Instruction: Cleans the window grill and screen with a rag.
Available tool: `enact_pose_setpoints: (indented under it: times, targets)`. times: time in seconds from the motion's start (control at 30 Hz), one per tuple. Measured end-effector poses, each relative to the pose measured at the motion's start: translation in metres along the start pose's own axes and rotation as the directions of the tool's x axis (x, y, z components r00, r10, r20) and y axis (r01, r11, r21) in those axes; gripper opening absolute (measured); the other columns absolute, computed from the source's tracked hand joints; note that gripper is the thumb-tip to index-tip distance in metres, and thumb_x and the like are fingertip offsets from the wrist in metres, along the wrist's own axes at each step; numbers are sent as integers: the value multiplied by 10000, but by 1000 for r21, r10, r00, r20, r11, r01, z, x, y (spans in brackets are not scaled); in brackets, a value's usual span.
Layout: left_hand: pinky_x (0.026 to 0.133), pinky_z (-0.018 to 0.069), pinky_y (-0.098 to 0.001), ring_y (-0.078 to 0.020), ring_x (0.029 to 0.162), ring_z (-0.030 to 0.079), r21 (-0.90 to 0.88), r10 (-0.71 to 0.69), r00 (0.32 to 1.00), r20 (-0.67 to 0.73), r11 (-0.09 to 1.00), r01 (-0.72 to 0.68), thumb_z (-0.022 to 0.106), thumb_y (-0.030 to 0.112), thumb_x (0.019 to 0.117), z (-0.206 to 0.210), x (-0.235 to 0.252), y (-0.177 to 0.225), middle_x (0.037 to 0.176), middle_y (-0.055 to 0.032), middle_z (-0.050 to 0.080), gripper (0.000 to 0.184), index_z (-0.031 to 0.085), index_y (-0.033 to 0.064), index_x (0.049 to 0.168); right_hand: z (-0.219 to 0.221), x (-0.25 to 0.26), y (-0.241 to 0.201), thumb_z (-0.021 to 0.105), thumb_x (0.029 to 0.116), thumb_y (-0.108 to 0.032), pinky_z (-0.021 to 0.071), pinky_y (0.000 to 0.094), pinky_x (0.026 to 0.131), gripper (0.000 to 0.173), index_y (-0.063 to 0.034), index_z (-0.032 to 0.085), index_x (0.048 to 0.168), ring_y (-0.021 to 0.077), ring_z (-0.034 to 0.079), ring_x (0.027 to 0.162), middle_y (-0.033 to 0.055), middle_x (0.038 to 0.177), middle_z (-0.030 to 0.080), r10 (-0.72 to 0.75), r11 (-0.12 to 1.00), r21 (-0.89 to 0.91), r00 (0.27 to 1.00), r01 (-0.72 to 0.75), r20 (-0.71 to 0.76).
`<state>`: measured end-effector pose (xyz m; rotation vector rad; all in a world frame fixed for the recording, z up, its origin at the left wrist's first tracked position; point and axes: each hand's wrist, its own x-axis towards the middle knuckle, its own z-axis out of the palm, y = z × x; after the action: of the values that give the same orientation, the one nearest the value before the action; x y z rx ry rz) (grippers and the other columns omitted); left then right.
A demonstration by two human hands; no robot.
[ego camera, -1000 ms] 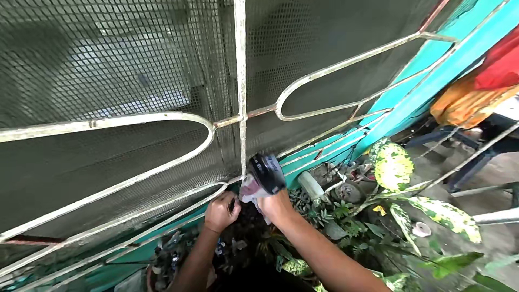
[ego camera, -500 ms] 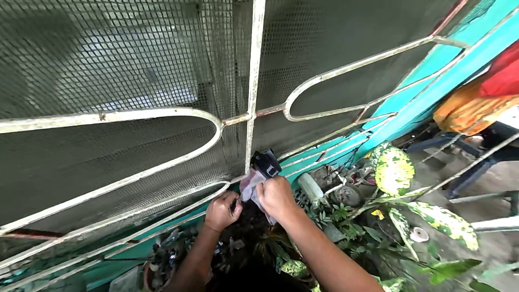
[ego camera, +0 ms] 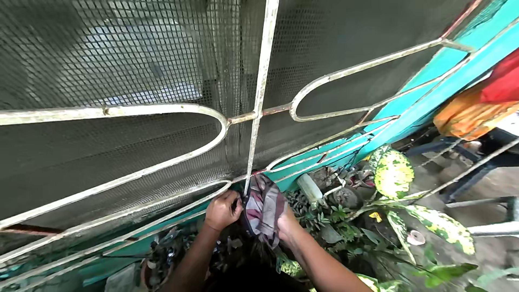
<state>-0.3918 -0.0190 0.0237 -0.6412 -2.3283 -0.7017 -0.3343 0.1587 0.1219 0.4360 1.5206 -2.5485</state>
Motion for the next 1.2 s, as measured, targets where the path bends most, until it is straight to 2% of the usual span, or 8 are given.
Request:
enact_pose_setpoints:
  times: [0.2,0.43,0.53,0.63,0.77,0.9,1.03,1.2]
  targets:
    - [668,607,-430,-300,743,742,33,33,999,16,999,-33,560,264,852,-1,1,0,780,-134,731,299,715,10,817,6,38,-6,460,1052,-9,600,296,794,197,-1,554,1225,122,691,885,71,977,690,52,994,-106,993,-41,105]
    - [678,607,-417,-279,761,747,16,12,1000,1,1000,-12,490,268,921,-3,3,1,797,-127,743,354,730,26,823,-1,3,-7,342,1093,-72,610,303,712,224,-59,564,1113,136,707,785,57,863,704,162,973,156,985,-169,58]
    - [673,607,-413,-273,752,746,20,12,1000,-15,1000,-12,476,263,926,-2,3,2,785,-123,741,363,731,30,815,-1,-6,-13,332,1127,-171,585,250,731,258,-62,562,1170,84,677,821,27,903,673,206,976,88,977,-202,-47]
    - [685,609,-422,-283,755,746,43,24,1000,-13,999,-23,517,255,896,-4,3,2,781,-122,739,318,718,26,803,-1,16,-6,310,1134,-286,566,289,710,340,-77,577,1160,109,652,808,42,891,655,247,960,137,969,-243,-12]
    - [675,606,-419,-284,743,745,47,30,999,-23,998,-29,526,255,881,-4,3,2,776,-126,737,310,710,18,800,6,26,-11,273,1137,-263,589,266,675,334,-109,565,1089,92,685,762,17,825,679,171,948,272,985,-165,1]
    - [654,607,-415,-269,731,741,21,-1,1000,-5,1000,1,526,239,887,-4,2,1,776,-115,735,300,716,24,799,4,2,-12,267,1140,-276,592,264,709,357,-98,577,1126,90,688,797,18,858,687,143,972,197,987,-126,-74]
    - [634,601,-377,-236,691,718,15,7,1000,-13,1000,-7,526,247,903,2,0,-3,738,-87,711,293,711,52,787,-12,6,-4,280,1133,-290,602,283,715,364,-107,593,1106,106,702,812,31,868,703,141,958,257,989,-127,-38]
    - [610,592,-387,-245,667,712,21,14,1000,-26,1000,-13,520,259,892,1,1,-1,718,-96,702,307,702,42,773,3,23,-10,322,1118,-171,611,292,705,275,-89,585,1113,127,712,797,44,864,708,68,969,235,997,-72,26]
